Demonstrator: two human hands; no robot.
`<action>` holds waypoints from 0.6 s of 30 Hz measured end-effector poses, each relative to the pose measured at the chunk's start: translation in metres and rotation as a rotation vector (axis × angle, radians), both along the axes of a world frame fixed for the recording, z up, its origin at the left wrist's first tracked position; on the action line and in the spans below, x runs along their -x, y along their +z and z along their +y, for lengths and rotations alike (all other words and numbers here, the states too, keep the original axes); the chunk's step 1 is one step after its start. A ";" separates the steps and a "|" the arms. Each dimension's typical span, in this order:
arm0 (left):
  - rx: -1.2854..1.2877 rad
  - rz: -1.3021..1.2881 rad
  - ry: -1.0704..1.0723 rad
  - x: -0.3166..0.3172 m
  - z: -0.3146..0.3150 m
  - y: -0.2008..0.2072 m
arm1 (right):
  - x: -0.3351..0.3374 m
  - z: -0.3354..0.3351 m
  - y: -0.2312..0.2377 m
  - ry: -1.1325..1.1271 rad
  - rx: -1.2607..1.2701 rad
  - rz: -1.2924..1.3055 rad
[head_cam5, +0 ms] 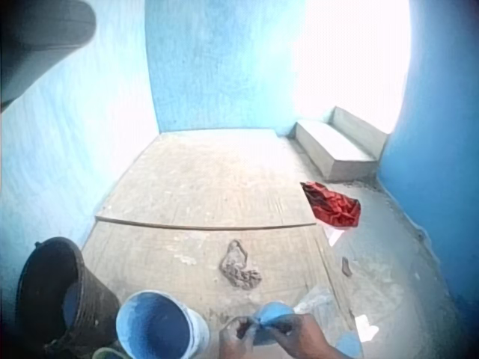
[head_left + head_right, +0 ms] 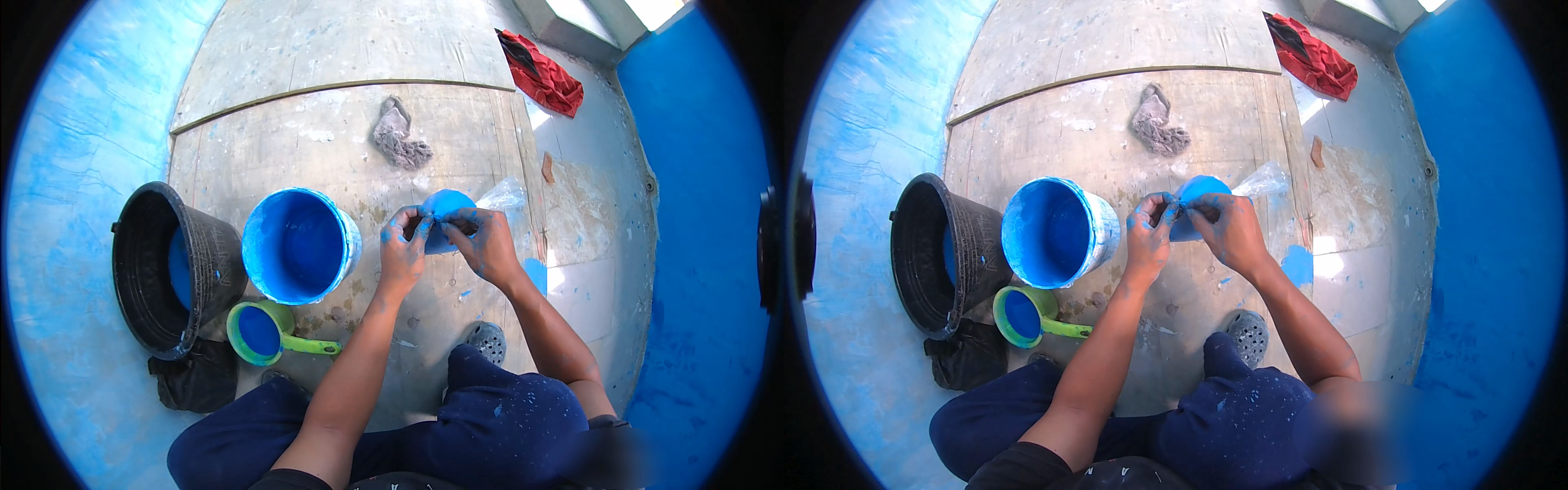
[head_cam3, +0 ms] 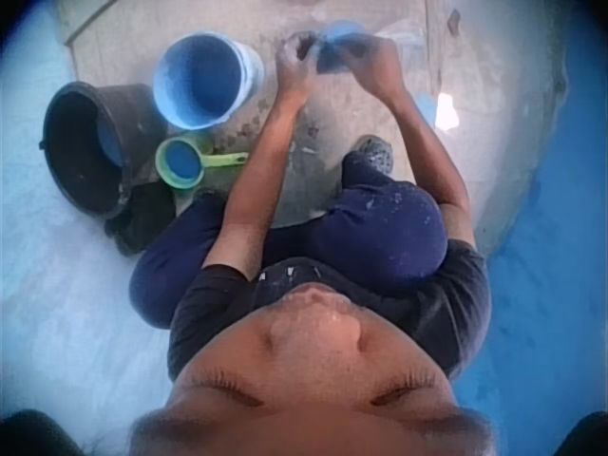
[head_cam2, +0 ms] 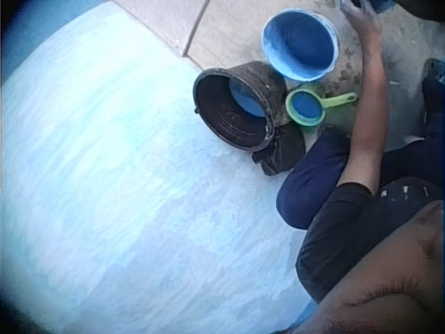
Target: The person mixes blue paint in buckets and then pours it into a plastic bag, which they tie shut.
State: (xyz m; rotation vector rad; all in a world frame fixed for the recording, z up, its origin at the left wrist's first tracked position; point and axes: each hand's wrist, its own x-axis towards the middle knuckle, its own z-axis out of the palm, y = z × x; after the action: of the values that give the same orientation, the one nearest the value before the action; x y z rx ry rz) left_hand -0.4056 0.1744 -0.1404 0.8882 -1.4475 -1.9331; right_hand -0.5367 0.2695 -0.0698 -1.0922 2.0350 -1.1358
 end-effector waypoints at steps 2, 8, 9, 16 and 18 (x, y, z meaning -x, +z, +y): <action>0.001 -0.007 -0.008 -0.001 0.000 0.000 | 0.000 0.000 -0.001 -0.002 0.004 0.003; 0.017 -0.012 -0.014 -0.001 0.001 -0.001 | 0.000 0.000 -0.006 -0.009 0.008 -0.004; 0.020 -0.005 -0.011 -0.001 0.001 -0.001 | 0.000 0.000 -0.006 -0.009 0.008 0.000; 0.051 -0.022 -0.001 -0.001 0.001 0.001 | -0.002 -0.004 -0.009 -0.006 0.064 0.083; 0.065 -0.038 0.006 -0.002 0.000 0.000 | -0.005 -0.006 -0.012 -0.027 0.064 0.069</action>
State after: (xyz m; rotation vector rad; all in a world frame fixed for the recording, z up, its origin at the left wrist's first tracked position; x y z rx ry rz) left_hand -0.4034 0.1746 -0.1408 0.9032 -1.5190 -1.8633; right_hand -0.5321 0.2637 -0.0818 -1.1536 2.0848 -1.1998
